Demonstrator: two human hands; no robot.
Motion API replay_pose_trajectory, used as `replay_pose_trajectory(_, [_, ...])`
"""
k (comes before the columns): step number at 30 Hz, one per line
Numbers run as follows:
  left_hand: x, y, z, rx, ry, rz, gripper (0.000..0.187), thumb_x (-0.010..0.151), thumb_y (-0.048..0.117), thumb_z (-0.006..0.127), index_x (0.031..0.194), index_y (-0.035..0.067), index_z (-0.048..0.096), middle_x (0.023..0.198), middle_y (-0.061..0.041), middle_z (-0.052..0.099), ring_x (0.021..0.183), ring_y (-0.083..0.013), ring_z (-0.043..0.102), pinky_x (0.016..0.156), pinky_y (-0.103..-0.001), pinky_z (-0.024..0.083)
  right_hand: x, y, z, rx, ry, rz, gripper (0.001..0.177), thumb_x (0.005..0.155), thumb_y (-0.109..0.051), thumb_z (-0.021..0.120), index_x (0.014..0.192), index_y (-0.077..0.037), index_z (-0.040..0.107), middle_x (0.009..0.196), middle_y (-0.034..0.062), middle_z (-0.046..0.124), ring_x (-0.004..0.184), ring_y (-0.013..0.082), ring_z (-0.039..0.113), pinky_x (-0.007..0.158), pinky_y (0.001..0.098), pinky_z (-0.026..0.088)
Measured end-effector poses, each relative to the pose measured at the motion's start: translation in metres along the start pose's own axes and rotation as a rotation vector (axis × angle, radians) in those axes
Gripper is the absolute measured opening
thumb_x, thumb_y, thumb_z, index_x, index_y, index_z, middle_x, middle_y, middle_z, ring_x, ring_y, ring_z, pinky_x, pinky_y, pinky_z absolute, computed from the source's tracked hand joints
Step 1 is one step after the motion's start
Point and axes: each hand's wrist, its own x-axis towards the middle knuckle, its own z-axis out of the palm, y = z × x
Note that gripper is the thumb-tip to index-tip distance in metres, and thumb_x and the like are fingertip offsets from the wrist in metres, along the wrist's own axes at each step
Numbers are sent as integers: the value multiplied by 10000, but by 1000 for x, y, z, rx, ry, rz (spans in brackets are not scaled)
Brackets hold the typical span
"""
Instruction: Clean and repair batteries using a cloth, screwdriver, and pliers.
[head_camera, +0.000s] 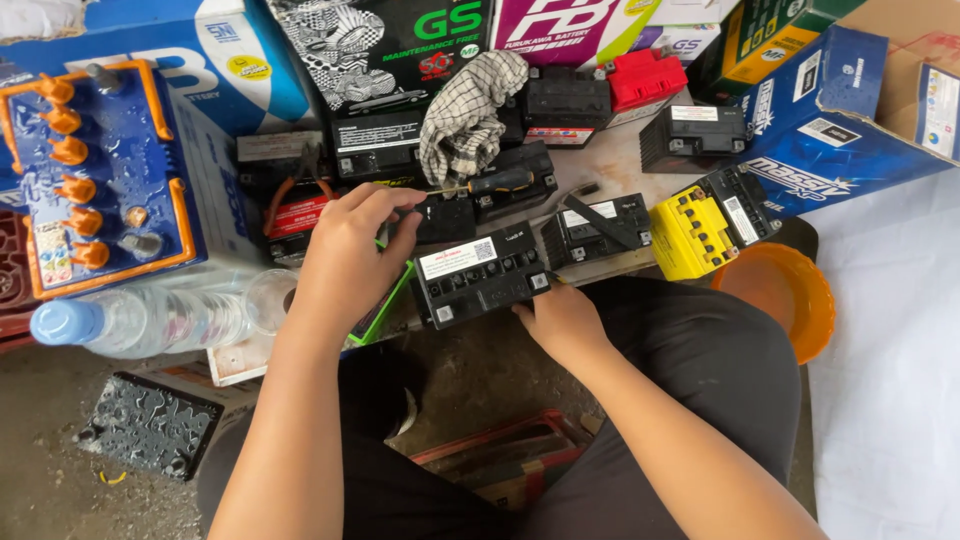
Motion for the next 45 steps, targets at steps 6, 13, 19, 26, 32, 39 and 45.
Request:
replay_pose_trajectory(6, [-1, 9, -7, -11, 1, -6, 166, 945, 85, 734, 1105, 132, 736, 949, -7, 697, 864, -221, 734, 790, -322, 495, -3, -2, 1, 68, -20, 67, 252, 1009, -220, 568, 1070, -2, 677, 740, 162, 714, 648, 282, 726, 529, 334, 576])
replay_pose_trajectory(13, [-1, 11, -13, -21, 8, -29, 170, 943, 86, 735, 1107, 132, 735, 951, -9, 700, 867, -227, 735, 805, -333, 503, -35, -15, -44, 104, -62, 154, 409, 1059, -283, 460, 1192, 8, 715, 1011, 242, 737, 985, 421, 731, 794, 480, 613])
replay_pose_trajectory(19, [4, 27, -28, -154, 73, -17, 184, 951, 38, 719, 1115, 119, 729, 966, -26, 702, 853, -224, 731, 773, -336, 516, -92, -36, -124, 157, -7, 140, 407, 1015, -280, 512, 1240, -28, 738, 1174, 239, 752, 1136, 429, 696, 1019, 500, 537])
replay_pose_trajectory(26, [7, 32, -49, -387, 99, -75, 138, 1019, 54, 644, 1137, 81, 710, 1060, -38, 711, 916, -132, 649, 772, -265, 480, -110, -32, -175, 355, 279, 177, 285, 960, -166, 654, 1215, -93, 759, 1137, 3, 777, 1000, 96, 668, 927, 241, 466])
replay_pose_trajectory(32, [6, 12, -59, -610, 209, -245, 126, 1040, 101, 664, 1161, 73, 688, 1079, -32, 707, 924, -72, 612, 805, -210, 486, -52, -33, -180, 1160, 258, -248, 315, 1026, -142, 625, 1327, -49, 633, 1230, 198, 624, 941, 194, 567, 901, 365, 409])
replay_pose_trajectory(39, [3, 12, -60, -815, 151, -256, 150, 1036, 73, 654, 1182, 39, 668, 1136, -70, 714, 981, -94, 650, 856, -216, 544, -3, -58, -155, 1693, -238, -445, 538, 1009, -421, 732, 1422, -103, 602, 1588, 229, 488, 1489, 497, 473, 1250, 527, 410])
replay_pose_trajectory(45, [-1, 21, -61, -624, 21, -231, 151, 1018, 119, 660, 1159, 72, 688, 1074, -21, 713, 921, -78, 625, 810, -225, 507, 1, -53, -149, 1261, 19, -528, 215, 991, -84, 640, 1185, -148, 708, 1520, 202, 539, 1508, 295, 488, 1149, 370, 477])
